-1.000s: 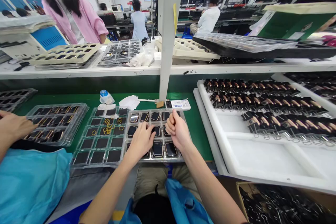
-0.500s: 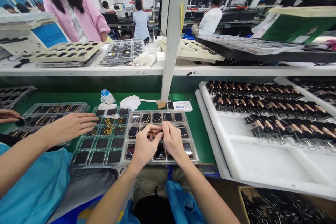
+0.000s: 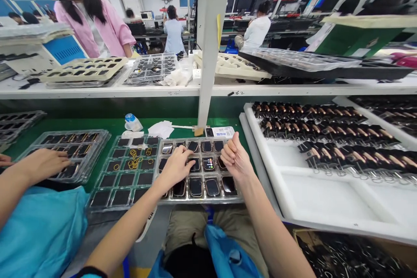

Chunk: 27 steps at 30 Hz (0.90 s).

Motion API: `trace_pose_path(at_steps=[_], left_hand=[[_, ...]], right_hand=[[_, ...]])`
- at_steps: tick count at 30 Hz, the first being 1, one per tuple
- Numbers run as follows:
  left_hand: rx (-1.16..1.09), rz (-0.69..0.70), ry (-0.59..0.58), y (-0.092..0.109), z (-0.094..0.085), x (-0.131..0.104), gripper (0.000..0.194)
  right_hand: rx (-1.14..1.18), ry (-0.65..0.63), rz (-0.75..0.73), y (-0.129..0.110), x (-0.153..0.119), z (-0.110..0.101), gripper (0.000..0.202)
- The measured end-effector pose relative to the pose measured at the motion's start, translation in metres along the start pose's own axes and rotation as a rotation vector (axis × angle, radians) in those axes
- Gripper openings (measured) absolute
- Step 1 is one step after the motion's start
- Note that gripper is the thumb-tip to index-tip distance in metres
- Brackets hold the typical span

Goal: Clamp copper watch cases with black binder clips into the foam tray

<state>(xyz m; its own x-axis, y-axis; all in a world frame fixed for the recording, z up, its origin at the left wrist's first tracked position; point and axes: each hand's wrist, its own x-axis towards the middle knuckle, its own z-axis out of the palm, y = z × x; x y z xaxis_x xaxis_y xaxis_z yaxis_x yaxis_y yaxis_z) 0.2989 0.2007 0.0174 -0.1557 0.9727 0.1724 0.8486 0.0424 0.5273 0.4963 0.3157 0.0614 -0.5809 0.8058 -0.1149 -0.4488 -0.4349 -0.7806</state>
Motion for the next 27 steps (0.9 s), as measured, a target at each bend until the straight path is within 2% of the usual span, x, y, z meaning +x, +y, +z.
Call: trace_pose_path(at_steps=[4, 8, 11, 15, 18, 21, 24, 27], left_hand=[[0.050, 0.041, -0.056, -0.015, -0.006, 0.034, 0.032], [0.014, 0.074, -0.079, -0.027, -0.011, 0.058, 0.020], [-0.057, 0.102, -0.070, -0.031, -0.014, 0.060, 0.013], [-0.190, 0.077, -0.030, -0.033, -0.012, 0.052, 0.013], [-0.298, 0.031, 0.044, -0.024, -0.010, 0.047, 0.020], [-0.541, -0.014, 0.130, -0.001, -0.011, 0.043, 0.026], [-0.708, -0.040, 0.191, 0.026, -0.015, 0.039, 0.025], [-0.696, -0.080, 0.242, 0.036, -0.020, 0.038, 0.023]], right_hand=[[-0.049, -0.040, 0.013, 0.007, 0.019, -0.001, 0.073], [-0.221, -0.055, -0.003, 0.020, 0.033, 0.002, 0.071], [-0.517, -0.006, -0.080, 0.030, 0.038, 0.003, 0.067], [-0.914, 0.012, -0.234, 0.037, 0.042, 0.005, 0.060], [-1.143, 0.041, -0.266, 0.037, 0.041, 0.009, 0.049], [-1.265, -0.018, -0.290, 0.038, 0.038, 0.018, 0.036], [-1.179, -0.081, -0.413, 0.040, 0.034, 0.027, 0.033], [-0.944, 0.044, -0.509, 0.039, 0.036, 0.032, 0.041]])
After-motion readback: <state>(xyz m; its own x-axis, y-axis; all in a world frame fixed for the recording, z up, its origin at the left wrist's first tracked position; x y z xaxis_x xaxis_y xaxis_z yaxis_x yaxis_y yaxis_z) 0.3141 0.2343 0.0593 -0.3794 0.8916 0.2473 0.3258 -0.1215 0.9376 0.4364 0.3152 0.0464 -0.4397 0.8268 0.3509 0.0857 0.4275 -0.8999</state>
